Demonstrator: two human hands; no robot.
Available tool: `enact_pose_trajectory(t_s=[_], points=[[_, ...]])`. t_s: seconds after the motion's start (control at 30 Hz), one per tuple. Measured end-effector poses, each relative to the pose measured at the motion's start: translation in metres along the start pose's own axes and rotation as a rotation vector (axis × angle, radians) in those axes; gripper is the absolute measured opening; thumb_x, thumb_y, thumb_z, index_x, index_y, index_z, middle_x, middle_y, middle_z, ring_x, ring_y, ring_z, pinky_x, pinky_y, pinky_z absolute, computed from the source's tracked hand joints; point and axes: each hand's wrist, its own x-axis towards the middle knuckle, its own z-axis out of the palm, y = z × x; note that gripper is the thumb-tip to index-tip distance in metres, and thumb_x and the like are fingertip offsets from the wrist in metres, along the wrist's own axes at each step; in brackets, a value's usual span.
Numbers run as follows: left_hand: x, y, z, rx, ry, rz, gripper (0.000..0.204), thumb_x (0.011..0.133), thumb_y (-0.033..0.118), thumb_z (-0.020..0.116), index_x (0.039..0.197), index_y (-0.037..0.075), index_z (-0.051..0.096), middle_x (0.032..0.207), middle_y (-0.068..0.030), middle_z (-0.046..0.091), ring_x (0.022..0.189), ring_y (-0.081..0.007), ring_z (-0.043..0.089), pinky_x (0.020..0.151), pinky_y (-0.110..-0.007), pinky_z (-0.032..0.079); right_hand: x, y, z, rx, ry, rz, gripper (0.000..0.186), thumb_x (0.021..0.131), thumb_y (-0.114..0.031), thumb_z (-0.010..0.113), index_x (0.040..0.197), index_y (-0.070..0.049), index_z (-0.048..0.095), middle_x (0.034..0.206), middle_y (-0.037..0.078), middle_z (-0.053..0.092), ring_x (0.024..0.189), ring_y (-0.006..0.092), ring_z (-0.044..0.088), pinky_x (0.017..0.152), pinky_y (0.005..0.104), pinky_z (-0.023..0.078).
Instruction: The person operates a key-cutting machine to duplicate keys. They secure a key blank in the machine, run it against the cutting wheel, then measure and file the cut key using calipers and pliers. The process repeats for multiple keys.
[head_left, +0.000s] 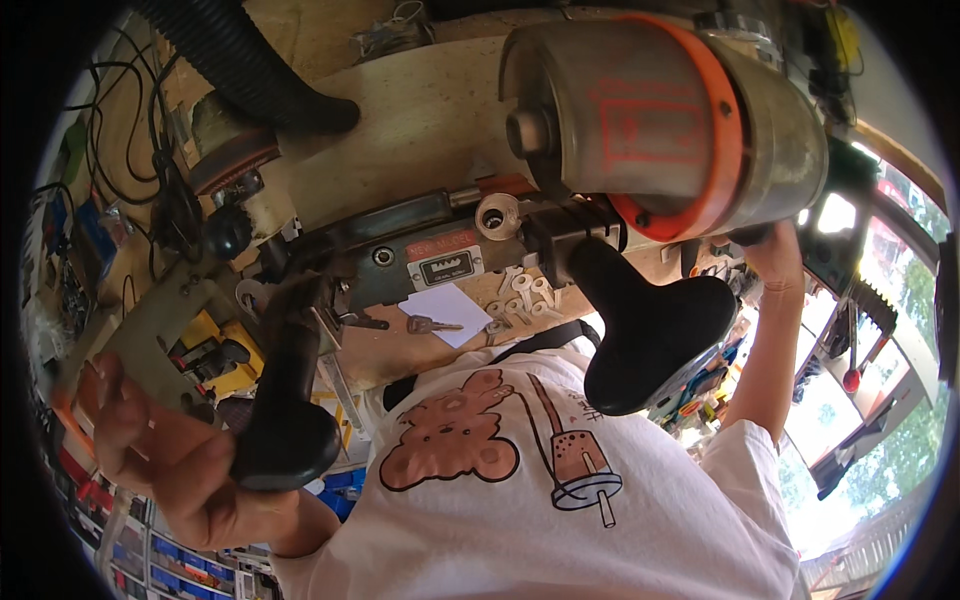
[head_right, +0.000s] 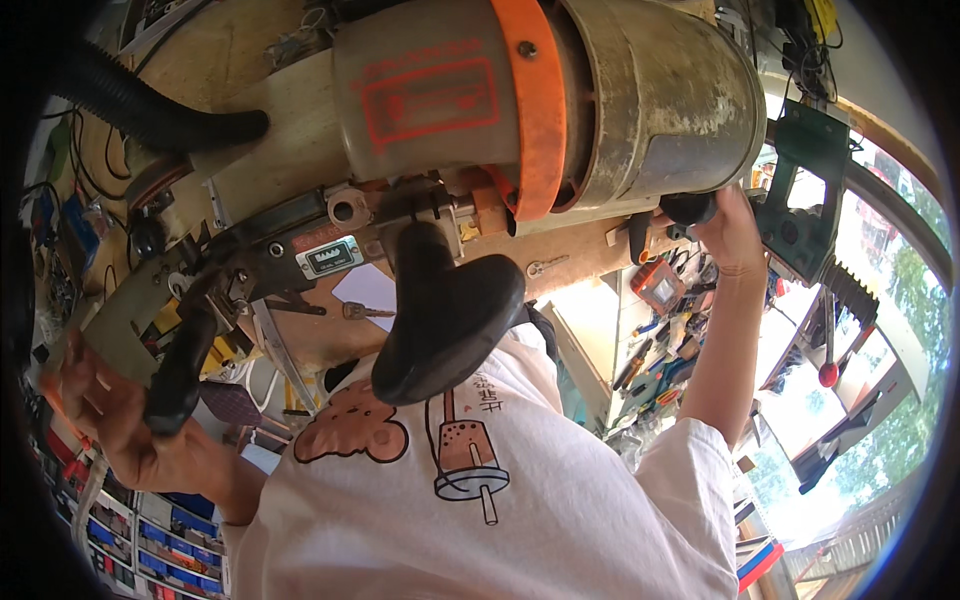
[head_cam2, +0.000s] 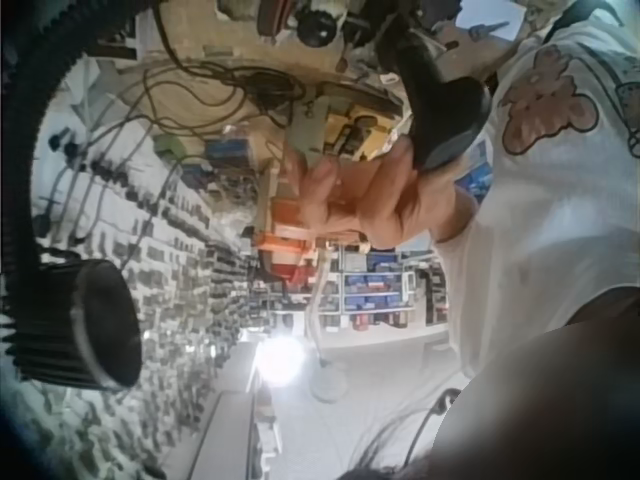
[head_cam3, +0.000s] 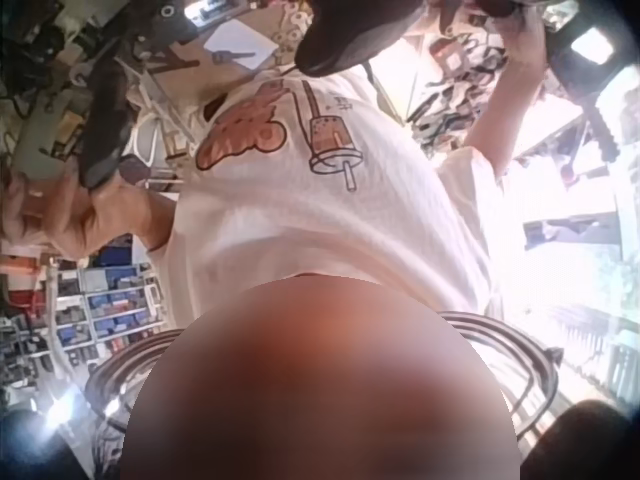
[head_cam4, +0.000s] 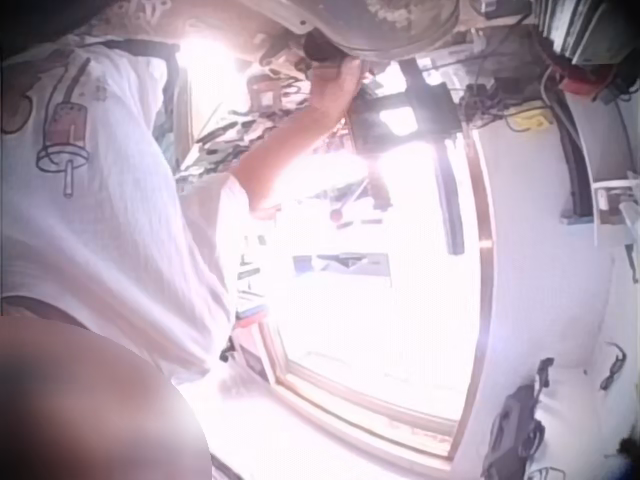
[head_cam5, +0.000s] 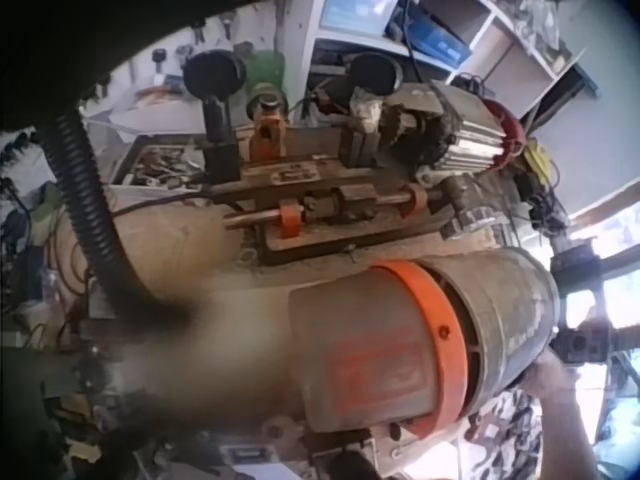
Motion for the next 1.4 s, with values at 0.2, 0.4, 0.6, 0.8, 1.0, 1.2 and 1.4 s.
enact_pose_trajectory(t_s=[0.2, 0.4, 0.6, 0.8, 1.0, 1.2, 1.4], points=[[0.002, -0.005, -0.003, 0.01, -0.012, -0.005, 0.019, 0.071, 0.011, 0.072, 0.079, 0.015, 0.055, 0.115, -0.0104, 0.041, 0.118, -0.0418, 0.039, 0.1, -0.055, 0.031, 0.009, -0.012, -0.023, 0.04, -0.069, 0.287, 0.047, 0.092, -0.038, 0.038, 0.113, 0.003, 0.049, 0.094, 0.017, 0.063, 0.078, 0.0303, 0.065, 0.062, 0.0404, 0.055], [0.001, -0.007, -0.004, -0.042, -0.019, 0.008, 0.018, 0.073, 0.015, 0.072, 0.08, 0.015, 0.055, 0.115, -0.0084, 0.042, 0.119, -0.0414, 0.038, 0.102, -0.056, 0.028, -0.002, 0.005, -0.011, 0.029, -0.136, -0.124, 0.054, 0.084, -0.039, 0.054, 0.124, -0.004, 0.043, 0.112, 0.014, 0.055, 0.096, 0.0308, 0.058, 0.067, 0.0454, 0.054], [0.002, -0.006, -0.004, -0.038, -0.019, 0.012, 0.017, 0.074, 0.02, 0.071, 0.081, 0.017, 0.056, 0.113, -0.0075, 0.042, 0.118, -0.0402, 0.038, 0.1, -0.055, 0.029, 0.001, -0.023, 0.007, -0.177, 0.397, 0.252, 0.041, 0.089, -0.035, 0.046, 0.112, -0.002, 0.051, 0.099, 0.012, 0.062, 0.081, 0.0211, 0.063, 0.059, 0.0341, 0.053], [0.0, -0.007, -0.005, 0.005, -0.015, 0.02, 0.017, 0.075, 0.023, 0.07, 0.081, 0.017, 0.055, 0.112, -0.0082, 0.042, 0.117, -0.0409, 0.038, 0.099, -0.055, 0.029, 0.008, -0.026, -0.013, -0.293, 0.26, 0.284, 0.04, 0.089, -0.036, 0.046, 0.109, -0.002, 0.053, 0.099, 0.009, 0.062, 0.083, 0.0193, 0.063, 0.058, 0.0311, 0.052], [-0.001, -0.007, -0.007, -0.018, -0.026, 0.021, 0.018, 0.075, 0.025, 0.07, 0.083, 0.017, 0.055, 0.115, -0.0078, 0.041, 0.117, -0.0407, 0.038, 0.1, -0.055, 0.029, 0.0, -0.009, -0.006, -0.057, 0.146, 0.008, 0.037, 0.089, -0.033, 0.048, 0.11, -0.002, 0.054, 0.101, 0.009, 0.062, 0.091, 0.0203, 0.061, 0.075, 0.0336, 0.05], [0.0, -0.012, -0.008, 0.026, -0.027, 0.026, 0.019, 0.077, 0.029, 0.069, 0.087, 0.018, 0.057, 0.118, -0.0077, 0.041, 0.118, -0.0416, 0.036, 0.1, -0.057, 0.027, 0.003, -0.015, -0.02, -0.231, 0.255, 0.332, 0.041, 0.09, -0.033, 0.043, 0.115, -0.001, 0.05, 0.104, 0.011, 0.06, 0.098, 0.0232, 0.059, 0.081, 0.0362, 0.05], [-0.002, -0.014, -0.011, -0.043, -0.038, 0.012, 0.018, 0.078, 0.029, 0.069, 0.089, 0.019, 0.059, 0.119, -0.0079, 0.041, 0.119, -0.0424, 0.035, 0.102, -0.058, 0.025, -0.007, -0.006, -0.02, -0.021, -0.013, -0.026, 0.038, 0.088, -0.023, 0.049, 0.119, -0.002, 0.048, 0.118, 0.009, 0.054, 0.104, 0.0217, 0.056, 0.088, 0.0351, 0.045]])
